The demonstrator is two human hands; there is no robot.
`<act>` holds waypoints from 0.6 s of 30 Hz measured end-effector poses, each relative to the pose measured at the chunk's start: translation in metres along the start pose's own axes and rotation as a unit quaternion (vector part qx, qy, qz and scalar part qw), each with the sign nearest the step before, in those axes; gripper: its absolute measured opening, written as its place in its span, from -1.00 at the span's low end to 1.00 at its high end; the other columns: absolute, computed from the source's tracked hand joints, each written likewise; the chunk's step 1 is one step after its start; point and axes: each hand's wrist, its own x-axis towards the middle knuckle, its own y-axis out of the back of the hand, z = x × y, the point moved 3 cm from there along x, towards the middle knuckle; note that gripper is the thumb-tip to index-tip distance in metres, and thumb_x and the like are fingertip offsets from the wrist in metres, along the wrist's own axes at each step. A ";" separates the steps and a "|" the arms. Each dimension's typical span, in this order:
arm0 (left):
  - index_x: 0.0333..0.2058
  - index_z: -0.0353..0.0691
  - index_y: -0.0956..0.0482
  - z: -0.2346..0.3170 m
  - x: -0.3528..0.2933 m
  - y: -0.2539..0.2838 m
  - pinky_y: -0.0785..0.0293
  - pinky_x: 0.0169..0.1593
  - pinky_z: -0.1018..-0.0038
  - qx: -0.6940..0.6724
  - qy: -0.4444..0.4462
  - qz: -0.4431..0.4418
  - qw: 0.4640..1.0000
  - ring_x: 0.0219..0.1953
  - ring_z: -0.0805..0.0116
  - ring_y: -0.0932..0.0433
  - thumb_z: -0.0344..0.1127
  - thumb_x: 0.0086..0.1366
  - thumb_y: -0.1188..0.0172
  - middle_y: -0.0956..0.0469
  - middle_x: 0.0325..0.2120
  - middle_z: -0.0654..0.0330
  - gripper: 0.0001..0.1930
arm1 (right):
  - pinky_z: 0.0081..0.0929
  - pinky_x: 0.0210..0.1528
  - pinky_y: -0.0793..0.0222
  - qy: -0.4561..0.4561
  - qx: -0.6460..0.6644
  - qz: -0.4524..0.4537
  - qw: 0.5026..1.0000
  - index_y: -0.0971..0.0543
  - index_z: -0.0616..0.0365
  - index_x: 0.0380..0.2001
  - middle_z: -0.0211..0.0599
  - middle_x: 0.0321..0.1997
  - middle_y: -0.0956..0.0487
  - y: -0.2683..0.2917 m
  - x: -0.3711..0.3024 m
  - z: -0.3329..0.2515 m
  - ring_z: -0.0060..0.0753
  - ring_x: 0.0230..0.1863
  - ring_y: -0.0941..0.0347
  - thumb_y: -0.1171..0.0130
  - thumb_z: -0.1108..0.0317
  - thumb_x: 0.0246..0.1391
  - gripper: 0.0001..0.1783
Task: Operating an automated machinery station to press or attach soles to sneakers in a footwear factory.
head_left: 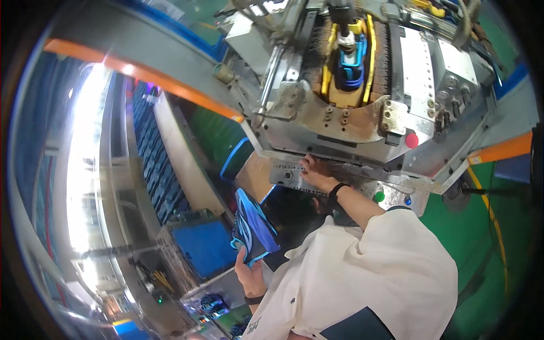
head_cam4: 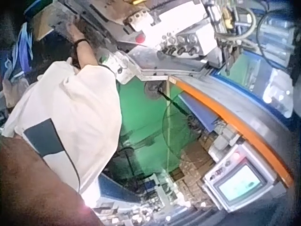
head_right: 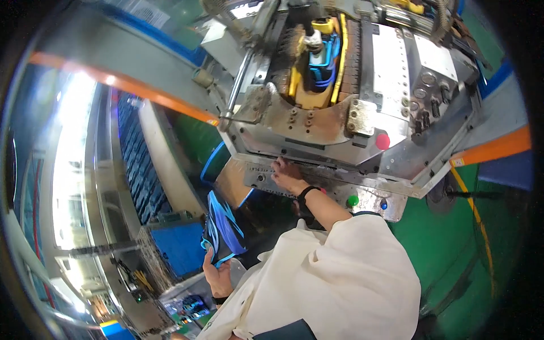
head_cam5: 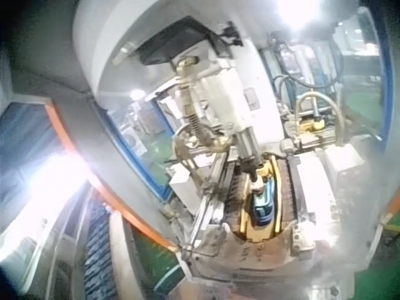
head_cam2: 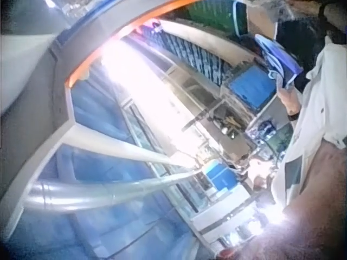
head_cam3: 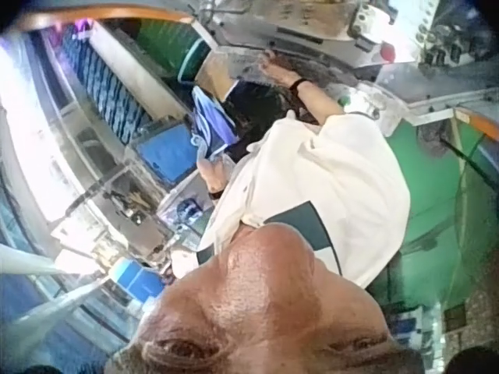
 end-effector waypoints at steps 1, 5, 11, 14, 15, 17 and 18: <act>-0.07 -0.29 -0.53 0.002 -0.012 0.010 -0.52 -0.01 0.26 -0.015 -0.012 0.010 1.000 -0.05 0.20 -0.56 -0.42 0.19 -0.22 -0.57 -0.10 0.11 -0.69 | -0.09 -0.11 -0.45 -0.024 0.004 -0.030 0.999 -0.42 0.02 -0.11 -0.18 -0.01 -0.38 -0.007 0.003 -0.006 -0.07 0.05 -0.40 -0.14 0.19 0.00 -0.63; -0.06 -0.30 -0.55 0.000 -0.049 0.056 -0.48 0.01 0.34 0.556 -0.313 -0.010 0.770 -0.01 0.24 -0.53 -0.39 0.17 -0.23 -0.56 -0.09 0.09 -0.67 | -0.13 -0.06 -0.39 -0.049 -0.019 -0.072 0.996 -0.48 0.02 -0.13 -0.13 -0.06 -0.44 -0.014 0.007 0.002 0.01 -0.02 -0.40 -0.20 0.32 -0.08 -0.63; -0.17 -0.25 -0.57 0.021 -0.072 0.131 -0.48 -0.04 0.34 0.087 -0.152 0.133 0.975 -0.11 0.25 -0.54 -0.35 0.17 -0.17 -0.56 -0.21 0.14 -0.76 | -0.17 -0.05 -0.37 0.033 -0.005 -0.002 0.999 -0.53 0.16 -0.17 -0.11 -0.23 -0.53 -0.011 0.036 -0.044 0.01 -0.14 -0.45 -0.21 0.40 -0.06 -0.69; -0.10 -0.32 -0.53 -0.001 -0.077 0.197 -0.52 -0.02 0.24 -0.172 -0.001 0.276 0.946 -0.10 0.17 -0.55 -0.52 0.12 -0.25 -0.56 -0.16 0.07 -0.68 | -0.28 -0.13 -0.43 0.101 0.059 -0.015 0.993 -0.54 0.16 -0.08 -0.13 -0.16 -0.59 -0.026 0.088 -0.144 -0.10 -0.21 -0.53 -0.21 0.39 0.01 -0.65; -0.10 -0.32 -0.53 -0.008 -0.078 0.215 -0.52 -0.02 0.24 -0.193 -0.007 0.290 0.937 -0.10 0.17 -0.55 -0.52 0.12 -0.25 -0.56 -0.16 0.07 -0.68 | -0.33 -0.15 -0.44 0.153 0.098 -0.011 0.983 -0.54 0.15 -0.06 -0.16 -0.15 -0.60 -0.040 0.104 -0.180 -0.18 -0.23 -0.54 -0.22 0.39 0.03 -0.65; -0.16 -0.35 -0.55 -0.013 -0.077 0.258 -0.56 -0.05 0.21 -0.205 -0.038 0.316 0.926 -0.18 0.18 -0.59 -0.41 0.17 -0.22 -0.57 -0.18 0.08 -0.75 | -0.43 -0.20 -0.46 0.224 0.157 -0.022 0.962 -0.55 0.14 -0.07 -0.25 -0.17 -0.62 -0.063 0.126 -0.277 -0.36 -0.26 -0.54 -0.21 0.39 0.08 -0.69; -0.16 -0.35 -0.55 -0.012 -0.078 0.275 -0.56 -0.05 0.21 -0.226 -0.048 0.330 0.915 -0.18 0.18 -0.59 -0.41 0.17 -0.22 -0.57 -0.18 0.08 -0.75 | -0.41 -0.20 -0.46 0.237 0.152 -0.032 0.959 -0.56 0.15 -0.09 -0.25 -0.18 -0.62 -0.076 0.134 -0.324 -0.34 -0.25 -0.55 -0.20 0.39 0.08 -0.71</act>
